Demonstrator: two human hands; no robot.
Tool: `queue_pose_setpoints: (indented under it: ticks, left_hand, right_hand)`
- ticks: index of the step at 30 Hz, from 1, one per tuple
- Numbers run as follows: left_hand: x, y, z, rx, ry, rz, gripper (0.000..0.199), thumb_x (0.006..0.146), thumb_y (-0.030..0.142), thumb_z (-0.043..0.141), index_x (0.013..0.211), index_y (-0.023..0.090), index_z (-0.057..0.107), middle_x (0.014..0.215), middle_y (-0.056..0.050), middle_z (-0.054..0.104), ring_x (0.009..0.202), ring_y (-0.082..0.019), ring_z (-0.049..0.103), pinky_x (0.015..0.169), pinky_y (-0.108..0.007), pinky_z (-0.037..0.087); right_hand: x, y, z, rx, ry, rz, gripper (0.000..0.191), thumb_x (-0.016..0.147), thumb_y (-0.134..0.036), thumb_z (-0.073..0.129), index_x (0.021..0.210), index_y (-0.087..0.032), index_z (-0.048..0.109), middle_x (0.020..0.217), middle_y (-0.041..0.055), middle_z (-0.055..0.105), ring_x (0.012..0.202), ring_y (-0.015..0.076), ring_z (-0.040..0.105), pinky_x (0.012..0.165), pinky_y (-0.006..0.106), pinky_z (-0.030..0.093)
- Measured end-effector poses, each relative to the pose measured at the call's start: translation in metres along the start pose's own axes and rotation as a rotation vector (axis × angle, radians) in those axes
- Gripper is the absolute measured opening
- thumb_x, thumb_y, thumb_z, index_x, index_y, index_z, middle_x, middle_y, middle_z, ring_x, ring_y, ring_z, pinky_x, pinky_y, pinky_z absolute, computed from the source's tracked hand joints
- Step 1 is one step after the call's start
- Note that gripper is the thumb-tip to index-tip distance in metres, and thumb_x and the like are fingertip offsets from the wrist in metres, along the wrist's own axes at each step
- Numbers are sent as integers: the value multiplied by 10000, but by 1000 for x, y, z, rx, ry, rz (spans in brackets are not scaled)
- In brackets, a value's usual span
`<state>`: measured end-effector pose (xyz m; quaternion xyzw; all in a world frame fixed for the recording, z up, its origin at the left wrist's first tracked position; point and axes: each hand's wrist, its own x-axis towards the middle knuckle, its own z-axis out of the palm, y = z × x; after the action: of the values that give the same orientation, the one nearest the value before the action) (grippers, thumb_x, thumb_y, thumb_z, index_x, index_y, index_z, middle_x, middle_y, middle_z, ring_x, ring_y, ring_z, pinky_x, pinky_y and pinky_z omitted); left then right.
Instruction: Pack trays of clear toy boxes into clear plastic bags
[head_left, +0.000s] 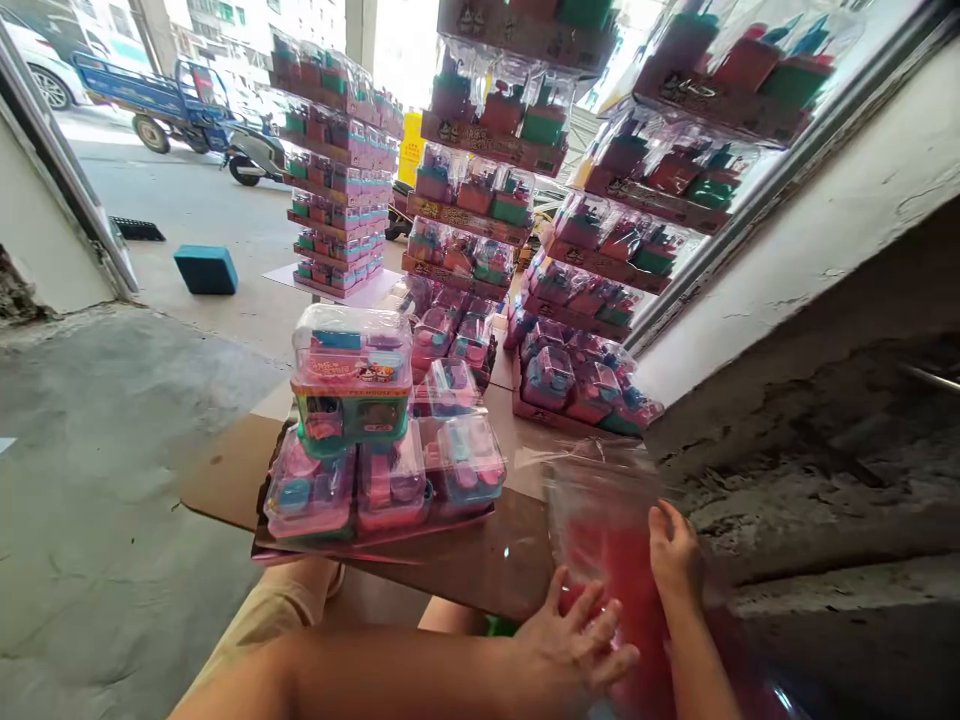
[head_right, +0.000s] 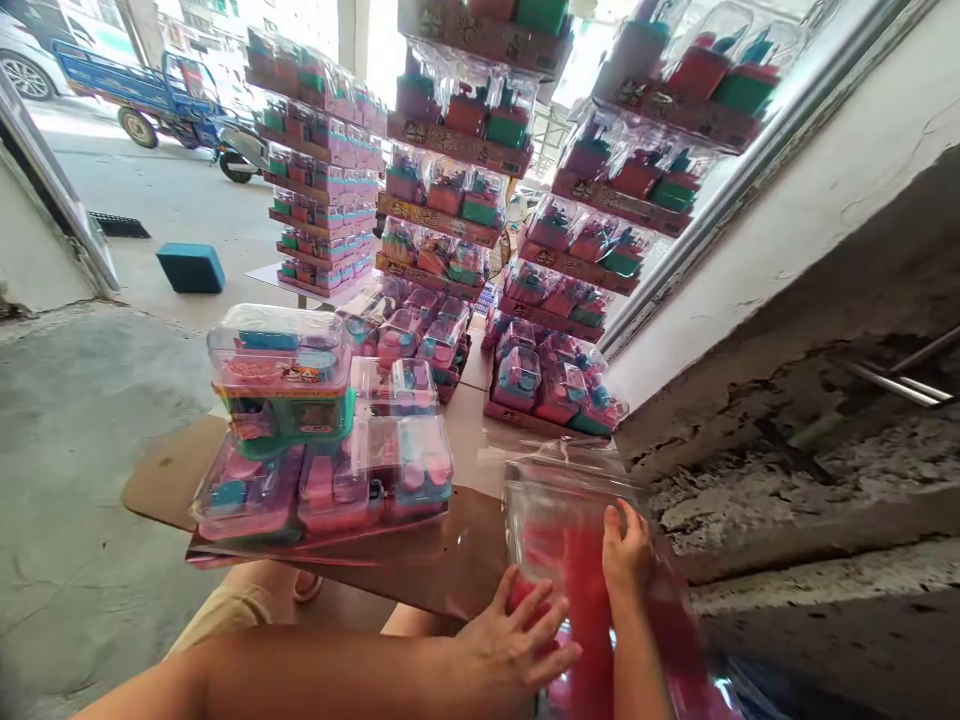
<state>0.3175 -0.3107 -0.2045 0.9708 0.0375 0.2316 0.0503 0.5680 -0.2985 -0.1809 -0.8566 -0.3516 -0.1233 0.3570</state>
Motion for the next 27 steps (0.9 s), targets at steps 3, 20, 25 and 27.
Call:
queue_pose_setpoints:
  ticks: [3, 20, 25, 27]
  left_hand:
    - [4, 0, 13, -51, -29, -26, 607, 844, 560, 421, 1345, 219, 381, 1440, -168, 306, 1308, -397, 263, 974, -630, 244]
    - [27, -69, -17, -129, -183, -384, 540, 855, 243, 467, 1377, 217, 331, 1431, -156, 335, 1328, -334, 270, 1040, -552, 235]
    - [12, -50, -13, -272, -109, -362, 793, 797, 481, 548, 1427, 175, 175, 1472, -188, 229, 1352, -311, 223, 1063, -497, 240]
    - [12, -47, -9, -279, -86, -382, 784, 801, 505, 532, 1424, 180, 184, 1478, -178, 218, 1341, -294, 258, 1057, -465, 267]
  right_hand:
    - [-14, 13, -32, -24, 89, 46, 663, 743, -603, 280, 1049, -111, 602, 1013, 179, 601, 903, 292, 549, 797, 416, 427]
    - [-98, 20, -18, -177, 137, 268, 618, 794, -559, 315, 1169, -121, 536, 1149, 270, 501, 1115, 426, 419, 867, 617, 295]
    - [-55, 23, -48, -73, 165, 137, 811, 747, -662, 289, 1190, -4, 459, 1247, 334, 400, 1220, 413, 325, 950, 578, 272]
    - [-19, 16, -49, -8, 78, -20, 839, 725, -696, 307, 1219, -30, 434, 1295, 281, 398, 1254, 350, 318, 1007, 499, 263]
